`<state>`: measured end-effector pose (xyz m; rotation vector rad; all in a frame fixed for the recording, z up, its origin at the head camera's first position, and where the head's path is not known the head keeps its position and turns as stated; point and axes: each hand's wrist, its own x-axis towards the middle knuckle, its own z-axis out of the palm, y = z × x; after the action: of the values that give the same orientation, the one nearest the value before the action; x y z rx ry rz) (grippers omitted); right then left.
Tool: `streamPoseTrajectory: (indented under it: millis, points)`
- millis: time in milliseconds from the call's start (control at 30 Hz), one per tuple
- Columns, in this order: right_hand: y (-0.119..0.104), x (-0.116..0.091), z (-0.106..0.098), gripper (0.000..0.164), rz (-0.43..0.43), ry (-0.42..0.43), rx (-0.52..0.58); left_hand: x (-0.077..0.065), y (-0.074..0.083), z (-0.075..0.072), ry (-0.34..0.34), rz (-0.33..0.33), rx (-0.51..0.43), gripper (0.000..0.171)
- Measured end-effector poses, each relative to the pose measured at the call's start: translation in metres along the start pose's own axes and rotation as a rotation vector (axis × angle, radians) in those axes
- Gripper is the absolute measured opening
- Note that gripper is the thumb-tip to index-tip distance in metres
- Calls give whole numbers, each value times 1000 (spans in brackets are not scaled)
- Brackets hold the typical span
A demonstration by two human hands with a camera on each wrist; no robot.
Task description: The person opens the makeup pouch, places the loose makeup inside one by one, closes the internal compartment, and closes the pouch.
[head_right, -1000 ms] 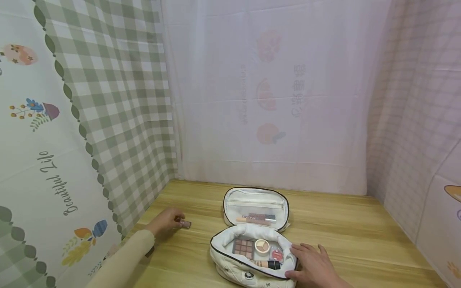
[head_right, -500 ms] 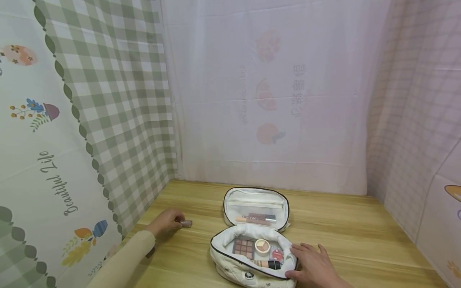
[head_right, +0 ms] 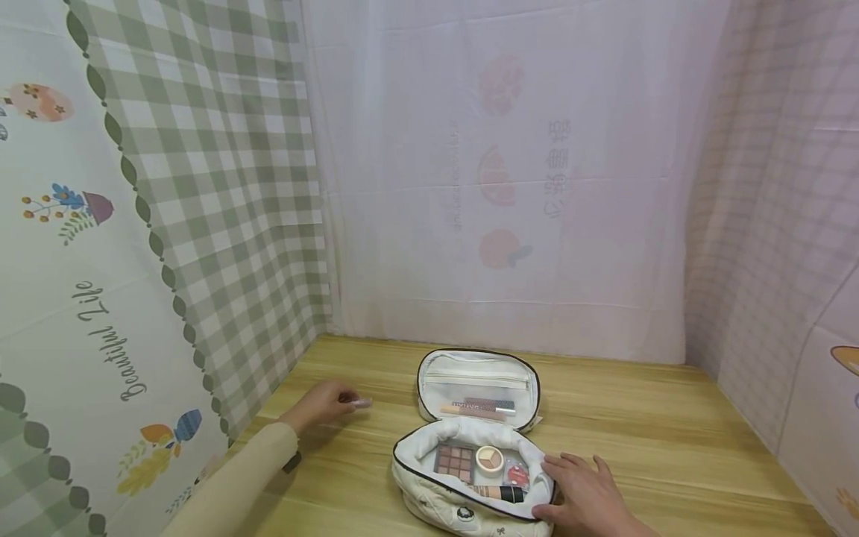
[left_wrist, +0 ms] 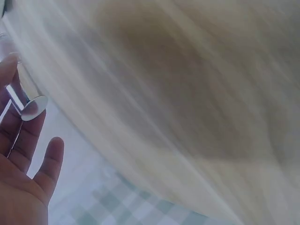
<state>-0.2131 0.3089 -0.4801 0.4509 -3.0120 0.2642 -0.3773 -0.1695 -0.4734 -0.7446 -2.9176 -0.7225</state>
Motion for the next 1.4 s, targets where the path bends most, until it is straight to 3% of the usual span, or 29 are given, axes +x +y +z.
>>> streamPoseTrajectory:
  millis: [467, 900, 1067, 1400]
  points:
    - [-1, 1, -2, 84, 9, -19, 2, 17, 43, -2, 39, 168, -37, 14]
    - [-3, 1, -4, 84, 9, -22, 2, 28, 107, 10, -51, 287, -55, 12]
    - [-4, 0, -4, 84, 10, -17, 0, 30, 129, 21, -79, 379, 11, 15]
    - [-4, 0, -5, 83, 9, -15, 0, 25, 162, 38, -161, 451, 147, 18]
